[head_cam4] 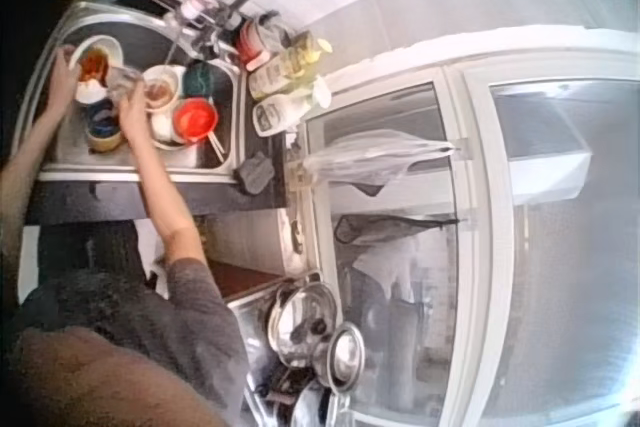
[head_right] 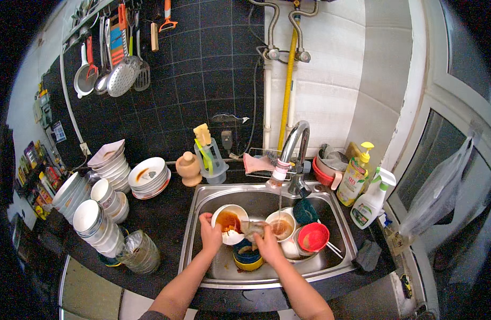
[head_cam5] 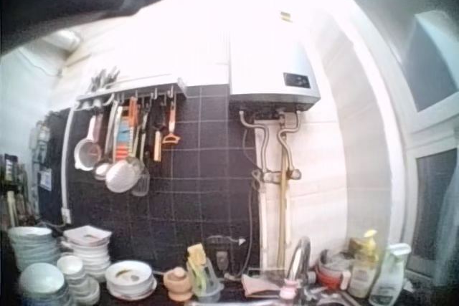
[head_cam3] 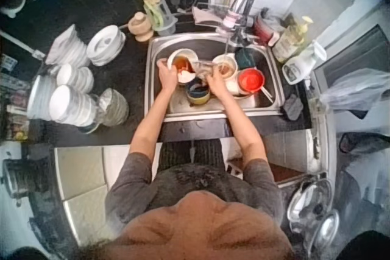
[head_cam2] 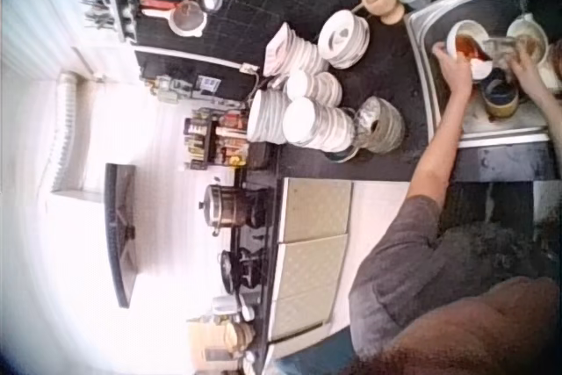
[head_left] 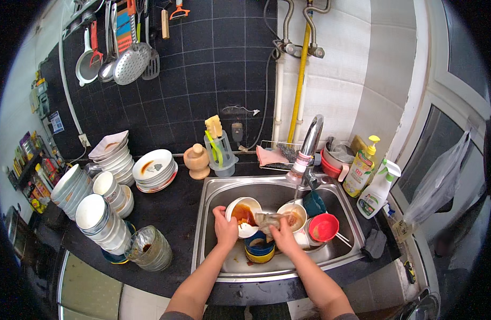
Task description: The person washes a series of small bowls and plates in a kitchen sink using a sponge and running water. They scrub the interior and exterior of each item, rinse it thoroughly, and place it on a drying rack to the right of the sink. The sequence includes handling white, blue, yellow, and red bowls.
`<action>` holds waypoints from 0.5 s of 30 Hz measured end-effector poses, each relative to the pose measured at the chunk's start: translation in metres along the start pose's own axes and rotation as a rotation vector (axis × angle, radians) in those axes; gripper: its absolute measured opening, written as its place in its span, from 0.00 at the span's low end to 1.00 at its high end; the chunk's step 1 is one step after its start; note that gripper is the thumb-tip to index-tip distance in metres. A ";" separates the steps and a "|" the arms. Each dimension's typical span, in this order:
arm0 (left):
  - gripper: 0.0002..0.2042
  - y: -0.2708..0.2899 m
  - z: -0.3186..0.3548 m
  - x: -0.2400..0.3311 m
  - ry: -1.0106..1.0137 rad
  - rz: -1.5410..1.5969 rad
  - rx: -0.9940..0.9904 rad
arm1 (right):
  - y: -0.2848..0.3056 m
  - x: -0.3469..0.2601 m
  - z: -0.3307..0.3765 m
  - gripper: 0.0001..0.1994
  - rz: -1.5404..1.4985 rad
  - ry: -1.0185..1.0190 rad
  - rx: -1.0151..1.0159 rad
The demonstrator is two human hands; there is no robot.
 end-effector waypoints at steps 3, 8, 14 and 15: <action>0.18 0.000 0.006 -0.027 0.083 0.155 -0.003 | -0.027 -0.043 0.016 0.14 0.092 0.120 -0.026; 0.18 -0.023 0.021 -0.060 0.181 0.327 -0.029 | -0.053 -0.079 0.024 0.08 0.794 0.501 0.100; 0.17 -0.029 0.019 -0.030 0.249 0.601 -0.101 | -0.075 -0.065 -0.020 0.08 0.727 0.415 0.251; 0.17 -0.026 0.017 -0.038 0.260 0.605 -0.075 | -0.077 -0.082 -0.015 0.08 0.605 0.467 0.249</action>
Point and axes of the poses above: each hand's wrist, its own z-axis away from the middle knuckle, its own y-axis out of the back of the hand, x = y × z, the point moved 10 cm from there along -z, towards the middle knuckle, and after that the axes turned 14 degrees about -y, right-handed, at the moved point
